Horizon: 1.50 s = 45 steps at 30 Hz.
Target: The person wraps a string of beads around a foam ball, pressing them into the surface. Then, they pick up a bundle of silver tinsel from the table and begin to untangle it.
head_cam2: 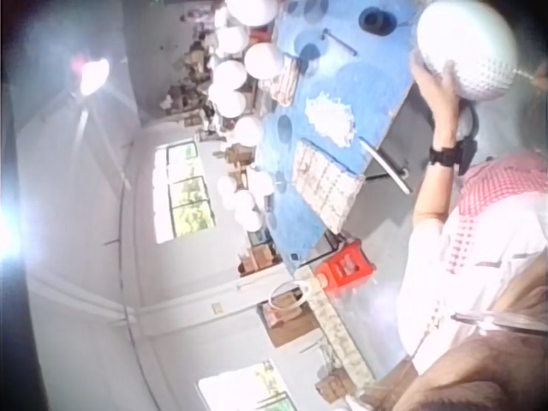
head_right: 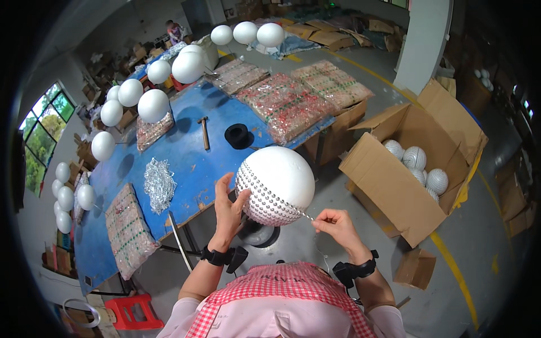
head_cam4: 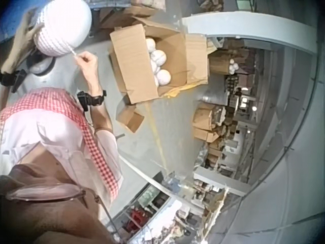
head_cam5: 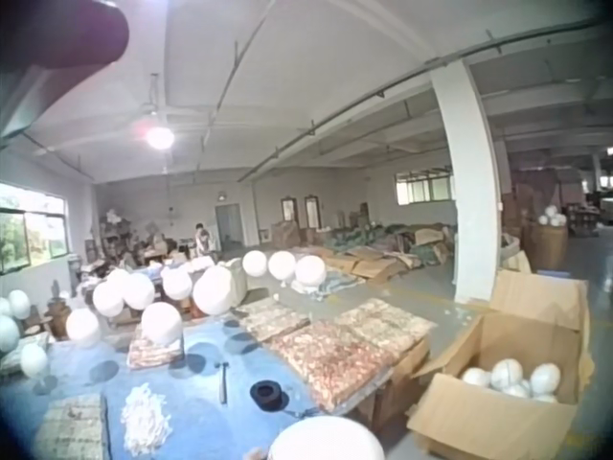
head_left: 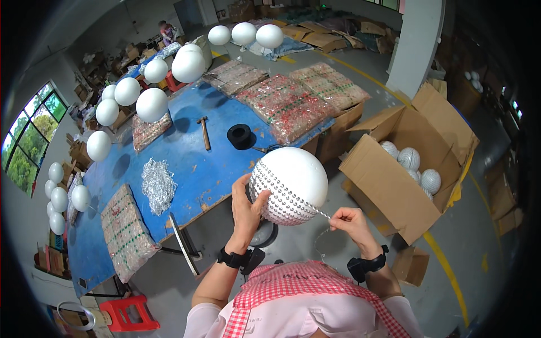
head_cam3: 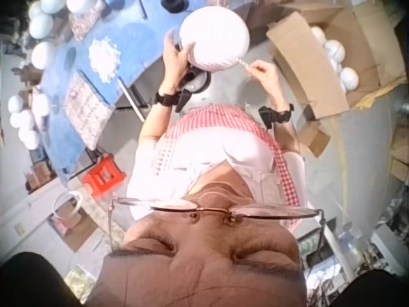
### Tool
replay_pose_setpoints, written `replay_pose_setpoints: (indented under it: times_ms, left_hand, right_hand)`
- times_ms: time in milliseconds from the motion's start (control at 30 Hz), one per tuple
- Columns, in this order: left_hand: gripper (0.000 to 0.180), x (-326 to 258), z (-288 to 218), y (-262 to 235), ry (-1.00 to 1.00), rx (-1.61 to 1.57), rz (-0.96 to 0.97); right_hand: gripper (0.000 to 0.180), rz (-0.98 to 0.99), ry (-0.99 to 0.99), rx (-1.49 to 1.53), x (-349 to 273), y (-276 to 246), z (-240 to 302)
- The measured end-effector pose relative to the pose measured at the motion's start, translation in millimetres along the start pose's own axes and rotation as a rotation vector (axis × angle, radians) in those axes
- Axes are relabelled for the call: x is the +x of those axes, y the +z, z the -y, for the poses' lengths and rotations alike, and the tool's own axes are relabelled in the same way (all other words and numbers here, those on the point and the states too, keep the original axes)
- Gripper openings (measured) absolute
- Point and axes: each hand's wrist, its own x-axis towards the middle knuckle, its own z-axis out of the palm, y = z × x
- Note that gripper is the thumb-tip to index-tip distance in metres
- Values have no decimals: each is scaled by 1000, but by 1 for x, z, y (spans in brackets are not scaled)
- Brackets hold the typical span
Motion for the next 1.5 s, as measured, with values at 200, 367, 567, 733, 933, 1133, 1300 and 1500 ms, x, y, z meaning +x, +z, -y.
replay_pose_setpoints:
  times_ms: [200,367,567,733,933,1133,1300,1500]
  left_hand:
    - [58,1,6,-1,57,89,127]
    - [81,-1,1,0,200,134,139]
    - [79,4,2,4,-91,-133,155]
    - [72,5,5,-1,105,120,84]
    - [73,4,2,-1,245,192,160]
    - [71,5,8,4,55,-5,54]
    - [68,4,12,5,46,54,19]
    - [70,3,6,4,175,127,57]
  right_hand:
    - [10,-32,-45,-76,-6,-3,10]
    - [11,1,4,-141,0,2,7]
    - [11,-34,-7,-113,9,5,0]
    - [11,-54,-47,-133,11,1,-1]
    - [10,-75,-57,-187,16,1,-7]
    - [11,-41,-5,-148,12,-1,-3]
    - [12,90,7,-73,0,8,20]
    - [15,33,1,-209,5,-1,8]
